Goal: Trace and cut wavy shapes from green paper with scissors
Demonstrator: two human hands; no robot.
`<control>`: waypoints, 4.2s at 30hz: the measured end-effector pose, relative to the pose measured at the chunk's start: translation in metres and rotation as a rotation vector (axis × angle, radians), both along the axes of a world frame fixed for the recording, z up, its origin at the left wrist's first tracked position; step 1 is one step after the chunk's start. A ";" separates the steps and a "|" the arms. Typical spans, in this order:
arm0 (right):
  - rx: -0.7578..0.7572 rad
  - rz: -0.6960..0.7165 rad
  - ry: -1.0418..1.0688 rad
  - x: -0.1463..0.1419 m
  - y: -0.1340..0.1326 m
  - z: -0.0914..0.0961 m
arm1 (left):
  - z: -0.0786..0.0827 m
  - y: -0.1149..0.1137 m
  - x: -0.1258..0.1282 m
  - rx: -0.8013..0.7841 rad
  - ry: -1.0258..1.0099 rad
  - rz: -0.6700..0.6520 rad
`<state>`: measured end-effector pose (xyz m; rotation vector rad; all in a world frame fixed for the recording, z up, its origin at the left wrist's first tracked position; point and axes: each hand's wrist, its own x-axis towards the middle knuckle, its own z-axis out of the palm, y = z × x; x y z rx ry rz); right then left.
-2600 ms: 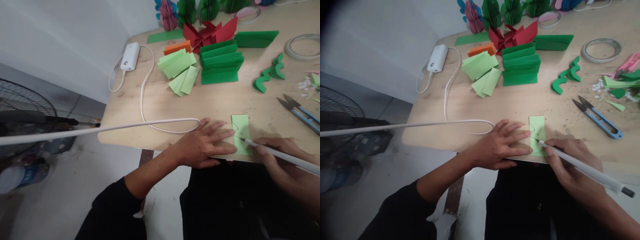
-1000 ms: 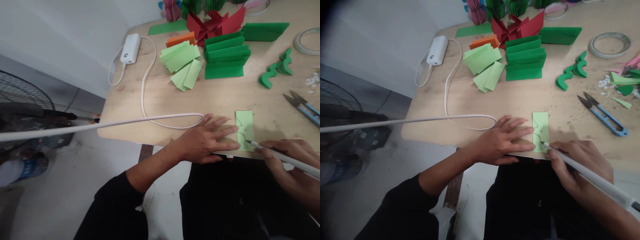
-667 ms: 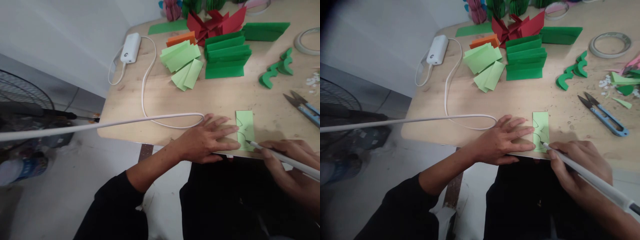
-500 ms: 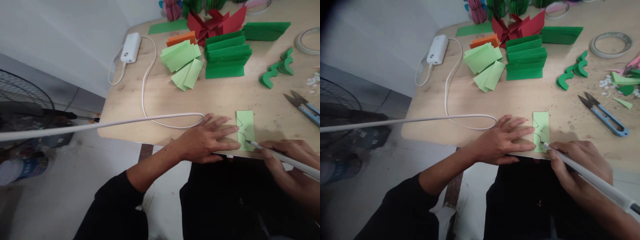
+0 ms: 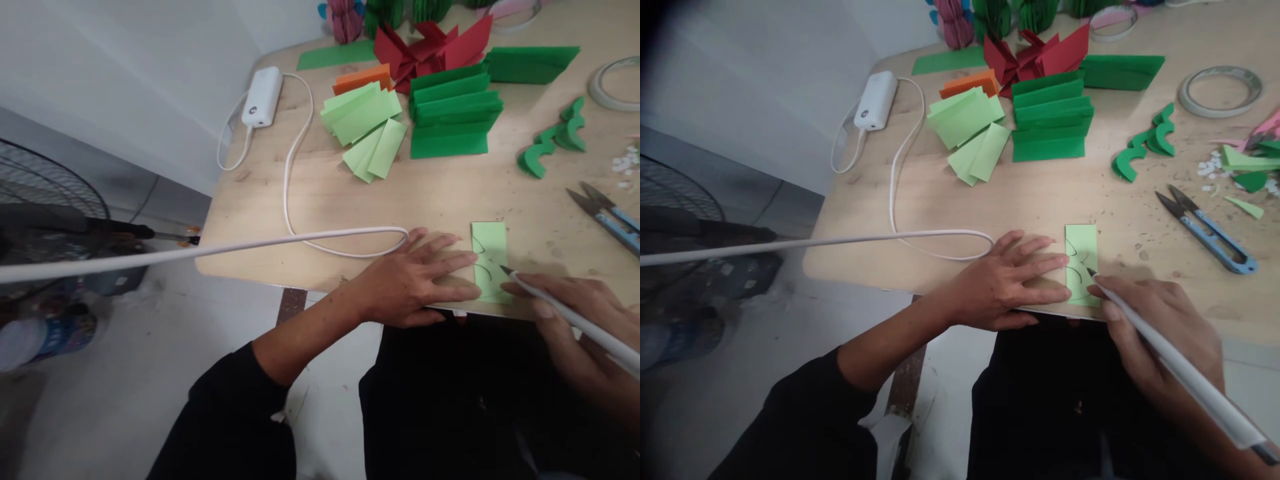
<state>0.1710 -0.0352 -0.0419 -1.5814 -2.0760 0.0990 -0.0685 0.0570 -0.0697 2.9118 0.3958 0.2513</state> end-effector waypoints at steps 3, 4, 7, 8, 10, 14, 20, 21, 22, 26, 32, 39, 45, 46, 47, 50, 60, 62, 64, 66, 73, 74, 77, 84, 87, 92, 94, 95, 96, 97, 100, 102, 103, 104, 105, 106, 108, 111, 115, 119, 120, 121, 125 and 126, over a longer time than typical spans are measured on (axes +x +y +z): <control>0.073 0.116 0.014 0.001 0.001 -0.007 | 0.000 0.000 0.000 0.004 0.003 -0.003; 0.100 0.154 0.005 0.002 0.002 -0.010 | 0.000 0.000 0.000 0.007 0.000 -0.002; 0.174 0.219 -0.040 0.004 0.005 -0.014 | -0.001 0.000 0.000 0.015 -0.004 -0.004; 0.187 0.227 -0.057 0.004 0.006 -0.014 | -0.001 -0.001 0.001 0.016 0.000 -0.003; 0.199 0.239 -0.075 0.004 0.007 -0.014 | 0.000 -0.002 0.001 0.016 0.013 0.001; 0.198 0.237 -0.068 0.005 0.006 -0.012 | 0.003 -0.005 0.001 0.011 0.041 0.001; 0.184 0.246 -0.033 0.005 0.005 -0.016 | 0.003 -0.006 0.001 0.005 0.054 0.009; 0.182 0.235 -0.017 0.005 0.004 -0.016 | 0.003 -0.006 0.001 0.007 0.053 0.009; 0.166 0.216 0.005 0.005 0.004 -0.016 | 0.002 -0.006 0.001 0.009 0.051 0.009; 0.017 0.060 0.120 0.002 0.005 -0.007 | 0.000 -0.007 0.000 0.016 0.044 0.010; -0.091 -0.053 0.128 0.002 0.012 0.002 | 0.001 -0.006 0.000 0.019 0.027 0.008; -0.088 -0.081 0.118 -0.003 0.014 -0.004 | 0.001 -0.006 0.000 -0.015 0.023 0.017; -0.078 -0.091 0.100 -0.002 0.014 -0.003 | 0.000 -0.006 0.000 -0.016 0.005 0.020; -0.081 -0.090 0.103 -0.002 0.014 -0.003 | 0.000 -0.006 0.000 -0.016 0.002 0.021; -0.085 -0.087 0.109 -0.002 0.014 -0.004 | 0.000 -0.006 0.000 -0.015 0.001 0.019; -0.088 -0.073 0.120 -0.002 0.014 -0.005 | 0.000 -0.006 0.000 -0.007 -0.002 0.016; -0.099 -0.066 0.096 -0.002 0.014 -0.004 | 0.000 -0.006 0.000 -0.018 0.017 0.018; -0.103 -0.070 0.101 -0.002 0.013 -0.004 | 0.000 -0.006 0.000 -0.021 0.013 0.020; -0.126 -0.091 0.120 -0.002 0.012 -0.004 | 0.000 -0.006 0.000 -0.024 0.007 0.019; -0.146 -0.116 0.130 -0.002 0.012 -0.004 | 0.000 -0.006 0.000 -0.021 -0.002 0.021; -0.186 -0.173 0.176 -0.004 0.012 -0.004 | 0.001 -0.007 0.000 -0.003 -0.003 0.018; -0.191 -0.181 0.190 -0.005 0.012 -0.003 | 0.001 -0.007 0.000 -0.004 0.000 0.019; -0.210 -0.196 0.212 -0.006 0.012 -0.003 | 0.001 -0.006 0.000 -0.011 0.008 0.022; -0.168 -0.118 0.166 -0.003 0.011 -0.004 | 0.001 -0.006 0.001 -0.017 0.009 0.021; -0.150 -0.109 0.140 -0.003 0.012 -0.003 | 0.001 -0.006 0.000 -0.013 0.009 0.019; -0.131 -0.097 0.120 -0.004 0.012 -0.001 | 0.001 -0.006 0.000 -0.004 0.010 0.014; -0.127 -0.101 0.117 -0.005 0.012 0.000 | 0.001 -0.006 0.000 -0.005 0.010 0.016; -0.127 -0.104 0.117 -0.005 0.012 0.000 | 0.001 -0.006 0.000 -0.006 0.008 0.016; -0.129 -0.109 0.116 -0.004 0.013 0.000 | 0.001 -0.006 0.000 -0.005 0.007 0.015; -0.129 -0.109 0.113 -0.004 0.013 0.000 | 0.001 -0.006 0.000 -0.006 0.005 0.015; -0.137 -0.118 0.101 -0.002 0.013 -0.001 | 0.001 -0.006 0.000 -0.010 0.001 0.016; -0.153 -0.130 0.105 -0.001 0.013 0.000 | 0.001 -0.006 0.000 -0.010 -0.003 0.017; -0.161 -0.137 0.114 -0.001 0.013 0.000 | 0.001 -0.006 0.000 -0.009 -0.004 0.016; -0.168 -0.144 0.124 0.000 0.013 0.000 | 0.001 -0.006 0.000 -0.007 -0.006 0.015; -0.174 -0.150 0.135 0.000 0.012 0.000 | 0.001 -0.006 0.000 -0.005 -0.006 0.015; -0.180 -0.156 0.143 -0.001 0.012 0.000 | 0.001 -0.006 0.000 -0.004 -0.005 0.015; -0.191 -0.171 0.149 -0.001 0.013 0.000 | 0.000 -0.006 0.000 -0.001 -0.006 0.015; -0.187 -0.201 0.133 0.000 0.015 0.002 | 0.001 -0.006 -0.001 0.003 -0.004 0.010; -0.176 -0.233 0.113 0.001 0.017 0.005 | 0.001 -0.006 -0.001 0.006 -0.005 0.008; -0.194 -0.222 0.152 -0.001 0.017 0.007 | 0.001 -0.006 -0.001 0.003 -0.001 0.011; -0.195 -0.233 0.161 -0.002 0.016 0.007 | 0.001 -0.006 -0.001 0.003 0.001 0.012; -0.194 -0.246 0.170 -0.002 0.015 0.007 | 0.001 -0.006 -0.001 0.003 0.001 0.012; -0.209 -0.261 0.186 -0.002 0.014 0.004 | 0.001 -0.006 0.000 0.003 -0.006 0.011; -0.212 -0.252 0.183 -0.002 0.013 0.004 | 0.001 -0.006 0.000 0.002 -0.005 0.010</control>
